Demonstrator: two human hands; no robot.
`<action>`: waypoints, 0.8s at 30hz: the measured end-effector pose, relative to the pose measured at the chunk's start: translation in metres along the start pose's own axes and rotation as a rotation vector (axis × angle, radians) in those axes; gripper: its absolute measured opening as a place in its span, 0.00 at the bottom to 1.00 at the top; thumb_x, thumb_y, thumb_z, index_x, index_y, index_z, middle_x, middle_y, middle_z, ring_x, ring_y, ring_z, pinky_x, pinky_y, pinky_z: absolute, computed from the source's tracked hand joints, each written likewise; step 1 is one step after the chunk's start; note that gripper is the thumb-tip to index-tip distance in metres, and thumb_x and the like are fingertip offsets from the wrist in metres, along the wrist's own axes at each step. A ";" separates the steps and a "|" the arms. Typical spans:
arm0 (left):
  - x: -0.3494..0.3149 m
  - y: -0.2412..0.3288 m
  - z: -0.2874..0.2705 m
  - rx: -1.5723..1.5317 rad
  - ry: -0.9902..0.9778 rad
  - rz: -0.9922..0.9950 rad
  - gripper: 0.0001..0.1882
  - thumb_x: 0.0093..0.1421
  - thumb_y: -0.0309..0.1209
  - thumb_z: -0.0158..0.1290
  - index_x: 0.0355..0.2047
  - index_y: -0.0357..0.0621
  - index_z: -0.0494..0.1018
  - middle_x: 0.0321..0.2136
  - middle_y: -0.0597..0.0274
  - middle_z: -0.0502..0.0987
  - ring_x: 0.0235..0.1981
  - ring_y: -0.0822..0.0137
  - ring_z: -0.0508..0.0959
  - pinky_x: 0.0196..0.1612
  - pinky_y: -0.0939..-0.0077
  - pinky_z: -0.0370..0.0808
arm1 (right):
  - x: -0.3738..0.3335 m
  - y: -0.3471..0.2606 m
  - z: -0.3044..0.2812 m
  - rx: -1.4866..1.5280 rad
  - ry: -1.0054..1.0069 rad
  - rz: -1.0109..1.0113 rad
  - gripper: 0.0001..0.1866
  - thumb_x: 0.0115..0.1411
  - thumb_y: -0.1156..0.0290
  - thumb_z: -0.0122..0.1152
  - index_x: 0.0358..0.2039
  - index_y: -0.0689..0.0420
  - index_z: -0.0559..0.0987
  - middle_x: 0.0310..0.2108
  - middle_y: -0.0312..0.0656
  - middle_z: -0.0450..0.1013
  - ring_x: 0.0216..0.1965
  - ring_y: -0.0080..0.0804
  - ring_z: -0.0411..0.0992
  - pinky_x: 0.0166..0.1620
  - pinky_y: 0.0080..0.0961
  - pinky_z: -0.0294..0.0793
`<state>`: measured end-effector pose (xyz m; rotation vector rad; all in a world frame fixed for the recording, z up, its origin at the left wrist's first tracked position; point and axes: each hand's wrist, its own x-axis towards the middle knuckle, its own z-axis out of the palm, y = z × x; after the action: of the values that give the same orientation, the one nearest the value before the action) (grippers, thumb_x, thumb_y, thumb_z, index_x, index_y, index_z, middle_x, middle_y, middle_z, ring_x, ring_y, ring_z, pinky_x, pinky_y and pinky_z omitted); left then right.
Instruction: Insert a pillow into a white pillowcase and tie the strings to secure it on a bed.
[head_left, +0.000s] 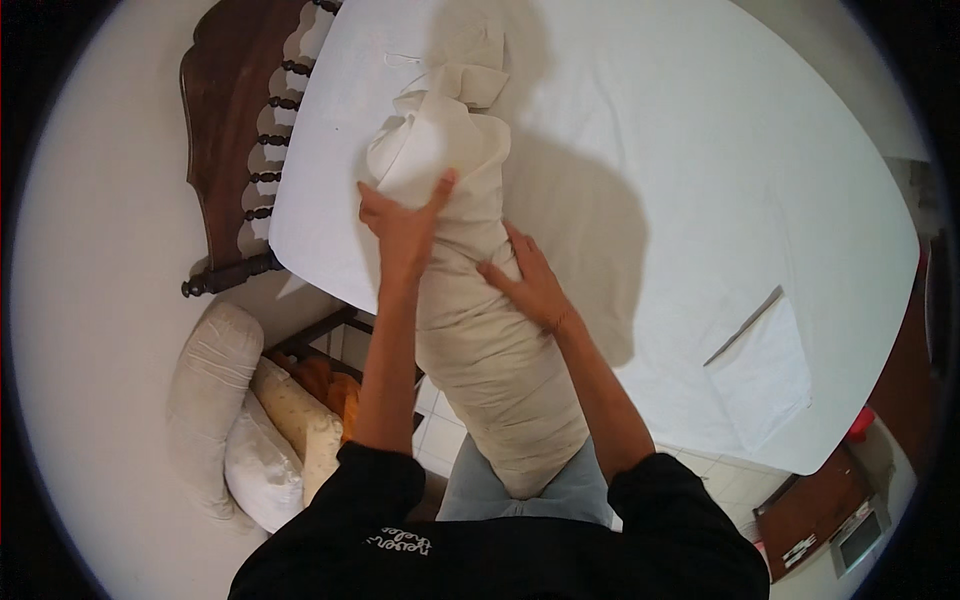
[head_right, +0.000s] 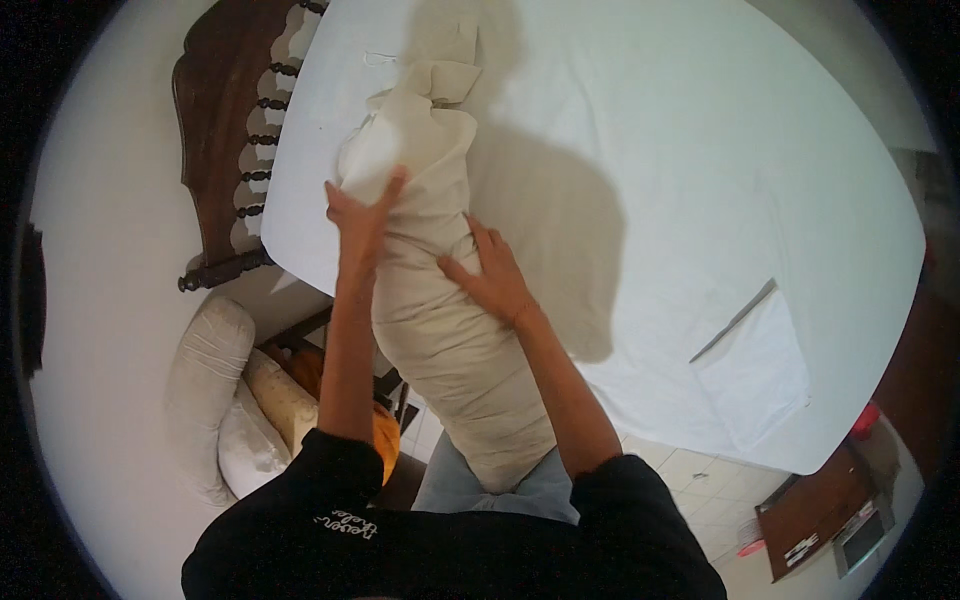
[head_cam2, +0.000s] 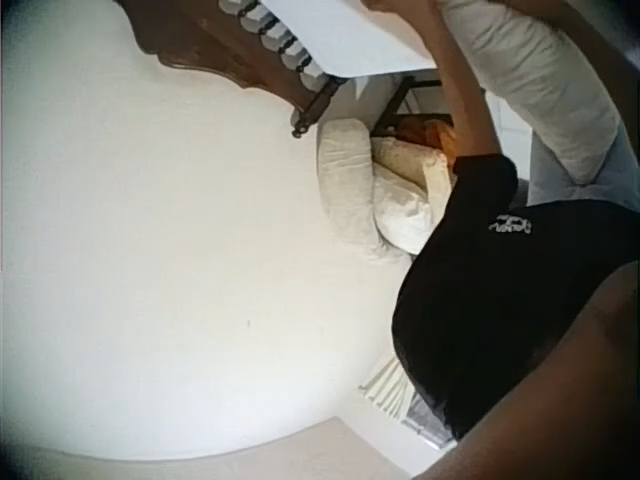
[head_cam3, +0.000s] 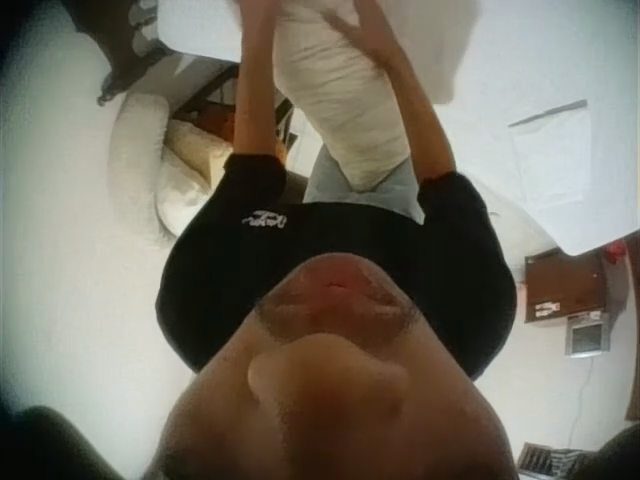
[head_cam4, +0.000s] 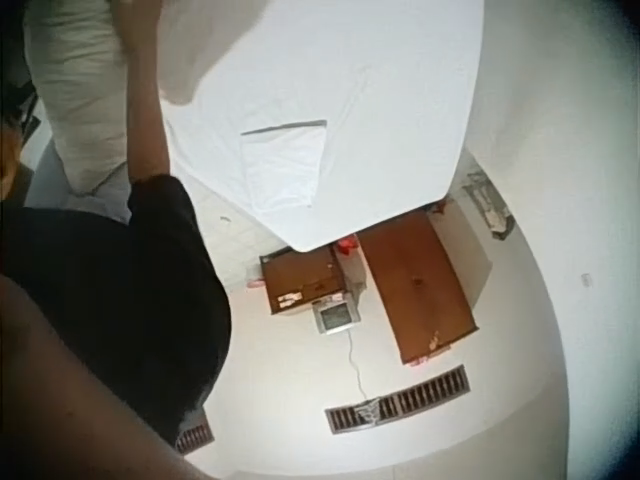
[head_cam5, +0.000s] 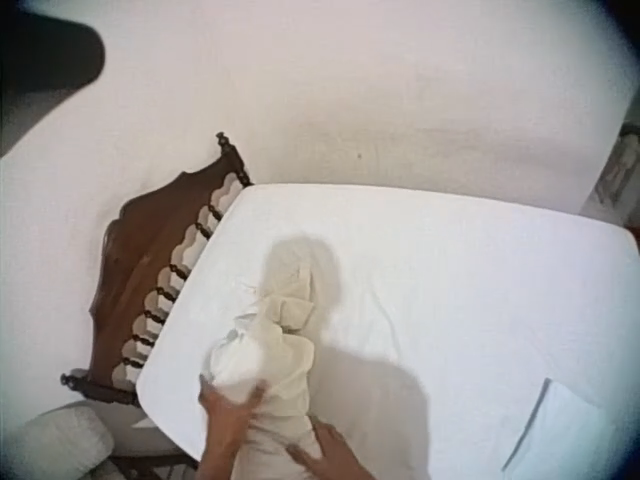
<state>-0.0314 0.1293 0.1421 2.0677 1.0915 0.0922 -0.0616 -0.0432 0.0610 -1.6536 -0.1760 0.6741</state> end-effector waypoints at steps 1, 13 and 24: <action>0.001 0.002 0.013 0.190 0.011 0.035 0.69 0.47 0.63 0.64 0.66 0.22 0.36 0.64 0.26 0.42 0.66 0.38 0.51 0.67 0.53 0.54 | -0.017 0.000 0.000 -0.027 0.033 -0.030 0.37 0.59 0.50 0.61 0.62 0.60 0.66 0.56 0.53 0.66 0.58 0.50 0.64 0.62 0.37 0.61; 0.010 -0.022 0.016 0.203 0.069 0.120 0.64 0.44 0.58 0.68 0.65 0.26 0.45 0.61 0.26 0.52 0.63 0.36 0.56 0.65 0.53 0.58 | 0.081 -0.013 -0.018 0.030 0.339 -0.368 0.15 0.54 0.80 0.64 0.43 0.56 0.80 0.39 0.38 0.78 0.39 0.36 0.75 0.42 0.30 0.74; -0.030 0.006 -0.012 0.583 -0.346 1.223 0.10 0.44 0.23 0.62 0.29 0.48 0.80 0.35 0.67 0.75 0.44 0.60 0.73 0.49 0.62 0.65 | -0.021 0.016 0.017 -0.090 0.247 -0.408 0.11 0.50 0.89 0.53 0.31 0.59 0.73 0.31 0.42 0.71 0.37 0.42 0.71 0.41 0.34 0.71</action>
<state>-0.0508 0.1126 0.1629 2.8354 -0.5290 0.0072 -0.0914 -0.0418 0.0519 -1.7034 -0.3574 0.1536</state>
